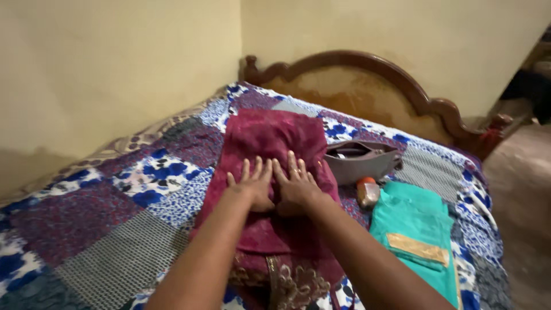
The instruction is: The person packs a maroon backpack with folded clothes from a stack on a bed. They place a white cloth, a grey cloth, a pink towel, a white cloth with a border, a yellow cloth, a green cloth, a purple cloth, and a maroon cloth into the bag one by one, pressing each item down to fit.
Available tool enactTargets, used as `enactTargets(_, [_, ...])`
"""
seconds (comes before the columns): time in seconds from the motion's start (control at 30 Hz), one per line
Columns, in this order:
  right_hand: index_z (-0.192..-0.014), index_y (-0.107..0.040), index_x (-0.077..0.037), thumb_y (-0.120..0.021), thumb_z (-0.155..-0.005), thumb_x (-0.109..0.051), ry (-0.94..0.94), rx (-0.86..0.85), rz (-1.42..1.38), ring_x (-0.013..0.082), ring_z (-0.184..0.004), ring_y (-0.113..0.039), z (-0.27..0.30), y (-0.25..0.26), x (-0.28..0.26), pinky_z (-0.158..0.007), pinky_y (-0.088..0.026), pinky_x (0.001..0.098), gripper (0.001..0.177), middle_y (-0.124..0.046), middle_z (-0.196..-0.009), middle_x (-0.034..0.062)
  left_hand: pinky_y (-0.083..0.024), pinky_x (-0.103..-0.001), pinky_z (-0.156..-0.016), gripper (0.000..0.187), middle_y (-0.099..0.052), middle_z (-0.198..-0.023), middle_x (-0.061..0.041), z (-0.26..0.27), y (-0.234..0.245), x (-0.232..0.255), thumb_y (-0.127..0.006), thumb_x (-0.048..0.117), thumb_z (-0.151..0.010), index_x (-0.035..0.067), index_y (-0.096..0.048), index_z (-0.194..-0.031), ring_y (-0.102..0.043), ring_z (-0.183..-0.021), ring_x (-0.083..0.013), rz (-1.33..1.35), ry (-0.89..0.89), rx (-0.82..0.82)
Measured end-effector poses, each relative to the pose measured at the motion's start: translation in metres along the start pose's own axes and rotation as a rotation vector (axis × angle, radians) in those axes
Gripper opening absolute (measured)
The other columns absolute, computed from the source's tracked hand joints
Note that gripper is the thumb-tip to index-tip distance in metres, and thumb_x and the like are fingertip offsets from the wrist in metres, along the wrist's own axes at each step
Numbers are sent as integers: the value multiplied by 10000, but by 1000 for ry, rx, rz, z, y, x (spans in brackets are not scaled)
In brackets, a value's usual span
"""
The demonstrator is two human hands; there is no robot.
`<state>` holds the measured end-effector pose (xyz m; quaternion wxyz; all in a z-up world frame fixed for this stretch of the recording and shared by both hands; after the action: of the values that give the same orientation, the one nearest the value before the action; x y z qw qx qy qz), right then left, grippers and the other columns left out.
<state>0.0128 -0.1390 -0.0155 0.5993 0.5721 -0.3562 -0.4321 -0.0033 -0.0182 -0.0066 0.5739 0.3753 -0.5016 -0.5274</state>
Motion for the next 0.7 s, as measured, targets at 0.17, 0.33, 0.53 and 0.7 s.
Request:
enactTargets(0.17, [-1664, 75, -248, -719, -858, -397, 1, 13, -17, 492, -1564, 44, -26, 4, 4, -1237, -127, 616, 1141, 185, -1699, 250, 38, -714, -1226, 1276, 201, -1736, -14, -23, 7, -11, -732, 549, -740, 309, 129, -1651, 200, -1589, -330, 22, -11, 1])
enactTargets(0.33, [-1639, 74, -319, -739, -822, -521, -26, -25, -75, 463, -1577, 45, -42, 0, 20, -1252, -127, 598, 1170, 166, -1705, 209, 78, -706, -1232, 1220, 200, -1732, 8, -36, 10, -6, -663, 631, -751, 317, 108, -1643, 220, -1588, -309, 74, -11, -11])
enactTargets(0.53, [-1644, 103, -335, -768, -788, -518, -32, -6, -41, 457, -1579, 53, -44, 3, 18, -1247, -129, 600, 1235, 181, -1708, 205, 77, -684, -1232, 1262, 213, -1729, 13, -33, 11, -7, -720, 548, -725, 327, 116, -1644, 226, -1585, -293, 89, -20, -1])
enactTargets(0.7, [-1636, 95, -318, -767, -789, -554, -23, 46, -49, 476, -1573, 58, -37, -11, 16, -1245, -121, 613, 1232, 167, -1705, 218, 76, -691, -1222, 1305, 194, -1738, -3, -17, 4, -10, -766, 538, -701, 319, 105, -1647, 232, -1583, -300, 84, -69, 67])
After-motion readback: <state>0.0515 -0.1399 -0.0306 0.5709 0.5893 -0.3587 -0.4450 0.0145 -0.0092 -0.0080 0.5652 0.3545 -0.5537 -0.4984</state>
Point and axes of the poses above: each hand's wrist, its own z-axis away from the middle knuckle, its own y-axis out of the back of the hand, x = y × z, the point moved 5 cm from there along -z, towards the middle knuckle
